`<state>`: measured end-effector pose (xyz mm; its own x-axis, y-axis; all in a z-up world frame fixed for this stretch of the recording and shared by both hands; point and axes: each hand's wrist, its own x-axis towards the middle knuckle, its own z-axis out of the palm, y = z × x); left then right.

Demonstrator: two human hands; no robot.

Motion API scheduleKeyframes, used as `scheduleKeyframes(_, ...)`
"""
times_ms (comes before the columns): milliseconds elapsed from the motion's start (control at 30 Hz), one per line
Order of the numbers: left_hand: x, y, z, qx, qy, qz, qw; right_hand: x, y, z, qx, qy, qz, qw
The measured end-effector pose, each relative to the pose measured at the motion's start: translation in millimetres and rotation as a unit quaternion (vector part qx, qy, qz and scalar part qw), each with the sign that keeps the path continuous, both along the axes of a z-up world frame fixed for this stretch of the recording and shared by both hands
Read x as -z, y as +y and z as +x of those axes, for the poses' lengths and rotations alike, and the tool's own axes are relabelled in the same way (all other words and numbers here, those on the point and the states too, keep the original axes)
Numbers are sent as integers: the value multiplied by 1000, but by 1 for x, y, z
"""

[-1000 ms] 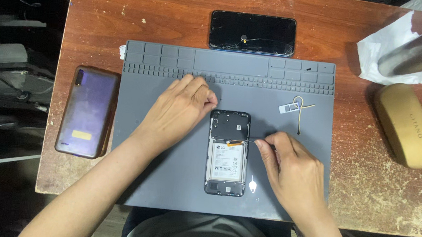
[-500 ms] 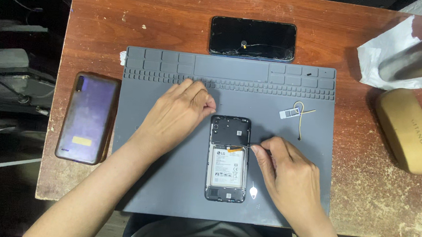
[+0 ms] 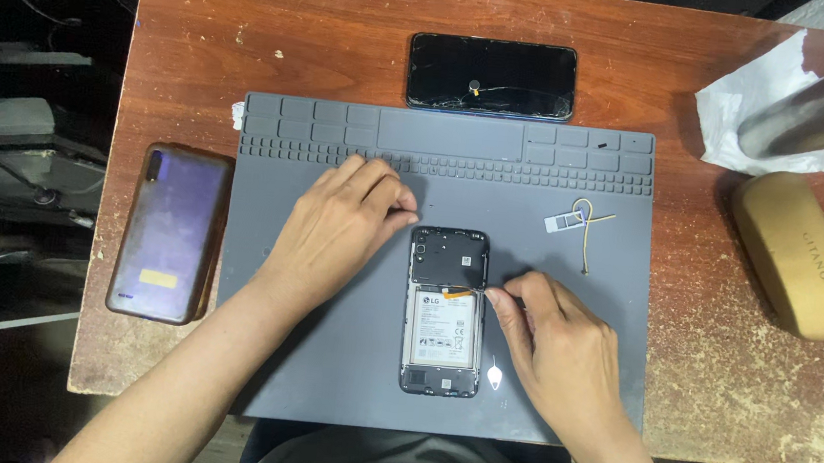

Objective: The person uses a small metal tool to pry and lift a black internal component from the top of a disassembled smartphone. They repeatedly adjust and reposition the component within the phone's chassis while the battery remains visible.

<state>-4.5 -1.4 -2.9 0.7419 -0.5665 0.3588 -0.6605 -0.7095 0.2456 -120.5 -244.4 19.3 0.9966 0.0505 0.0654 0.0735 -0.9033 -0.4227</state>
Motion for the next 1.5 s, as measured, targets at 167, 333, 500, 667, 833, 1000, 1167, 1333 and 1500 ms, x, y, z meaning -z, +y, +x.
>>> scheduleKeyframes(167,2,1,1,6,-39,21,999,0,-3,-3,14,-2,16,1000)
scheduleKeyframes(333,5,1,0,8,-74,54,996,5,-7,-6,7,-28,21,999)
scheduleKeyframes(500,8,0,1,14,-43,35,998,5,-8,-7,9,-27,23,999)
scheduleKeyframes(667,-14,-8,-10,52,106,-51,992,4,-7,-6,5,-41,31,999)
scheduleKeyframes(833,-24,-18,-28,110,223,-38,968,5,-4,-7,10,-36,40,998)
scheduleKeyframes(1000,-14,-20,-33,129,188,-43,973,8,2,-8,-6,-40,64,997)
scheduleKeyframes(1167,-14,-22,-33,126,174,-56,975,18,5,-6,-2,-69,57,996)
scheduleKeyframes(1333,-17,-23,-33,122,174,-66,975,25,7,-5,17,-90,53,994)
scheduleKeyframes(1500,-18,-24,-34,127,160,-81,976,28,10,-4,8,-108,63,992)
